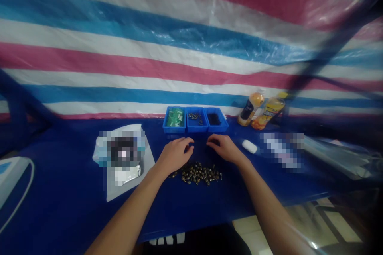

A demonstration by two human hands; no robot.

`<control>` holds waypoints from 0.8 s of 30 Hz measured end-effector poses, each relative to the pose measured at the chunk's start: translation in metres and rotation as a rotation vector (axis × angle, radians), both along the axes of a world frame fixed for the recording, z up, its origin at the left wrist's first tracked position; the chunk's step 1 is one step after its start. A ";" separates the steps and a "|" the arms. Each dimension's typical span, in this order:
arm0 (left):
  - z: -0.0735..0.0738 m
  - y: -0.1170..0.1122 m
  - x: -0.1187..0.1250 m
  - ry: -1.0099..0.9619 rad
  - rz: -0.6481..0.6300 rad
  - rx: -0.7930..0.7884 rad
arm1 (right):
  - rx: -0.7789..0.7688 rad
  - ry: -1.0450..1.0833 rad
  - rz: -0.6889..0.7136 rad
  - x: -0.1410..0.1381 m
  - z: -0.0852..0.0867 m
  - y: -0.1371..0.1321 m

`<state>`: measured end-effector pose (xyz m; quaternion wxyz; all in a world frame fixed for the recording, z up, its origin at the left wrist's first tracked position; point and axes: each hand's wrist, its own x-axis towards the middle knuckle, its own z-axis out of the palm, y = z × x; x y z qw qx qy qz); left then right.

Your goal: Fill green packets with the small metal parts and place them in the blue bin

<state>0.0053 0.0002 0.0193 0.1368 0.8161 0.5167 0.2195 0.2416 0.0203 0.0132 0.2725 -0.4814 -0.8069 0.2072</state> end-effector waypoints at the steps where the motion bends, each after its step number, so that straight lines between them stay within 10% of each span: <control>1: 0.000 0.000 0.000 -0.003 0.001 0.001 | 0.008 -0.018 0.022 0.000 -0.002 0.000; 14: 0.001 0.000 0.000 0.005 0.002 -0.010 | -0.024 -0.277 -0.027 0.005 -0.002 -0.002; 24: 0.001 0.000 0.000 0.016 -0.001 -0.002 | -0.178 0.367 -0.142 -0.005 -0.003 0.001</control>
